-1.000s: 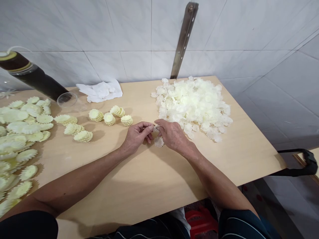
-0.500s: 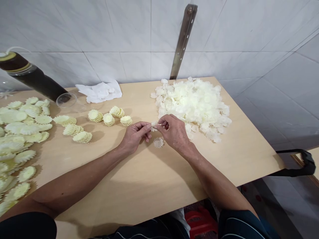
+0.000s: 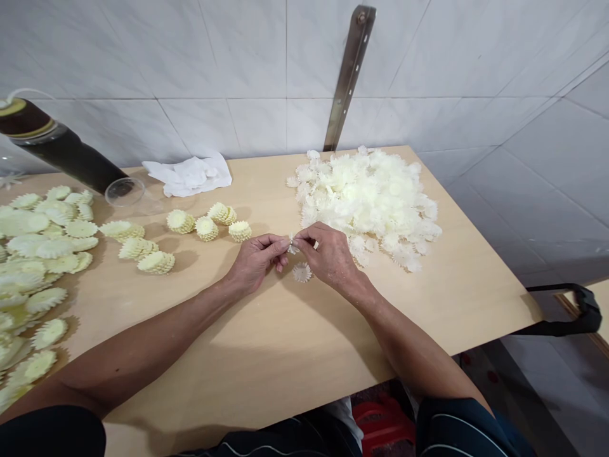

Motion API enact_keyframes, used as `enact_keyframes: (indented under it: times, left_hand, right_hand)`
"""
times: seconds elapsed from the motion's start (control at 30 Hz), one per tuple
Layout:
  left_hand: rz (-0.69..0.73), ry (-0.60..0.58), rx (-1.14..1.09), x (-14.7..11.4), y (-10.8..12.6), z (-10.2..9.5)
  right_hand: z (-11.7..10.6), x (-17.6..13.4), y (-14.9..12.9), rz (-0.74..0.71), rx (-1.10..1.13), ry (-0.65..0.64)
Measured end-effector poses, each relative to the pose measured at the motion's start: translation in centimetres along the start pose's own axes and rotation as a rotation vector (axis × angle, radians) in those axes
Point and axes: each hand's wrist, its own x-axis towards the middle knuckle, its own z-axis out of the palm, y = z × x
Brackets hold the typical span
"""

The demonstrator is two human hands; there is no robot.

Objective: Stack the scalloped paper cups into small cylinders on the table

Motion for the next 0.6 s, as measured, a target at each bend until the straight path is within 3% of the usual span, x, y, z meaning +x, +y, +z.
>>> enact_keyframes:
  times: [0.37, 0.6]
  left_hand:
    - [-0.039, 0.037, -0.079, 0.2, 0.3, -0.1]
    - [0.012, 0.115, -0.066, 0.7, -0.6, -0.1]
  right_hand:
    - [0.2, -0.1, 0.2, -0.071, -0.010, 0.053]
    - [1.7, -0.5, -0.1, -0.099, -0.005, 0.193]
